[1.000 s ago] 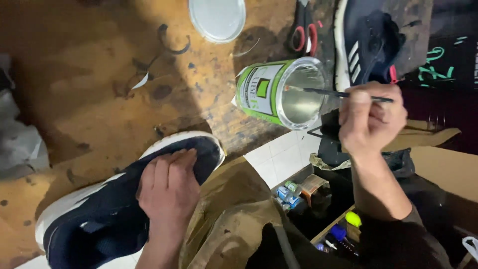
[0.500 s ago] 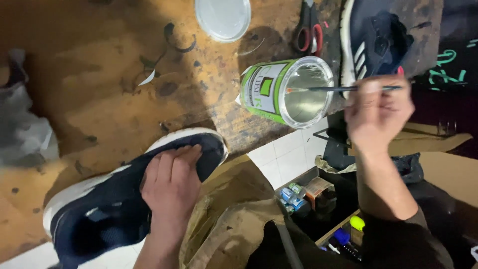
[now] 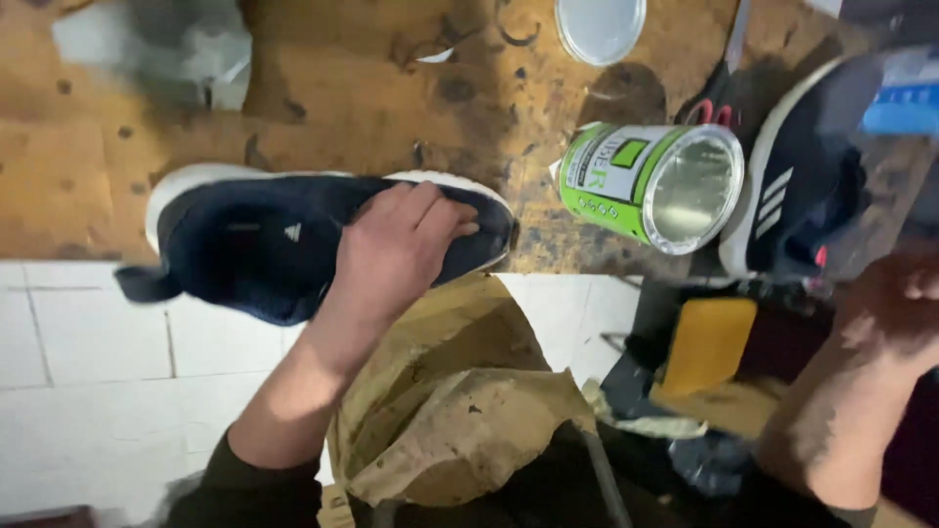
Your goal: Applying adhesive to the perimeter of a shoe sole using a small brush for repair.
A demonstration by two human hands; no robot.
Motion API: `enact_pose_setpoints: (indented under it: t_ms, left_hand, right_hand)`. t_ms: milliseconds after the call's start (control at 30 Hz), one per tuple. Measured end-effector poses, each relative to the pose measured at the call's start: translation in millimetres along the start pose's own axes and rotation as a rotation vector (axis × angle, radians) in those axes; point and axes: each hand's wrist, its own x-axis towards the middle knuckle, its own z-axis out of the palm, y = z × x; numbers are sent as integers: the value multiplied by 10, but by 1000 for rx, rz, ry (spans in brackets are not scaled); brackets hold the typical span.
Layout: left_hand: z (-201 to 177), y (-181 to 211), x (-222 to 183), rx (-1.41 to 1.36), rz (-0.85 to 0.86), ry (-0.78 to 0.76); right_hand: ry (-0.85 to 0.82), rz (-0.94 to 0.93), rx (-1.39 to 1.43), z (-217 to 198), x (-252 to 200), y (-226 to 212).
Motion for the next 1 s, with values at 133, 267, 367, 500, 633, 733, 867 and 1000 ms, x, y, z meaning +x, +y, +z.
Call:
enact_pose_setpoints:
  t_ms: [133, 267, 367, 500, 633, 733, 867, 1000]
  left_hand:
    - [-49, 29, -20, -18, -28, 12]
    - [-120, 77, -47, -82, -17, -33]
    - [-97, 75, -92, -76, 21, 2]
    - [-4, 56, -143, -84, 56, 80]
    - [-108, 131, -91, -180, 34, 83]
    - [-74, 102, -112, -178, 21, 87]
    - [-1, 49, -162, -137, 13, 99]
    - [108, -41, -201, -108, -17, 81]
  right_hand:
    - [-592, -117, -359, 707, -65, 85]
    - [-1113, -20, -470, 1168, 161, 155]
    - [-1158, -933, -1300, 1589, 277, 322]
    - [-1450, -113, -547, 2580, -428, 421]
    - [-1480, -276, -1071, 3223, -1137, 190]
    - [-1470, 32, -1270, 2791, -42, 596]
    - [-1645, -17, -1183, 3236, -882, 406]
    - [-1520, 625, -1320, 3635, -896, 602]
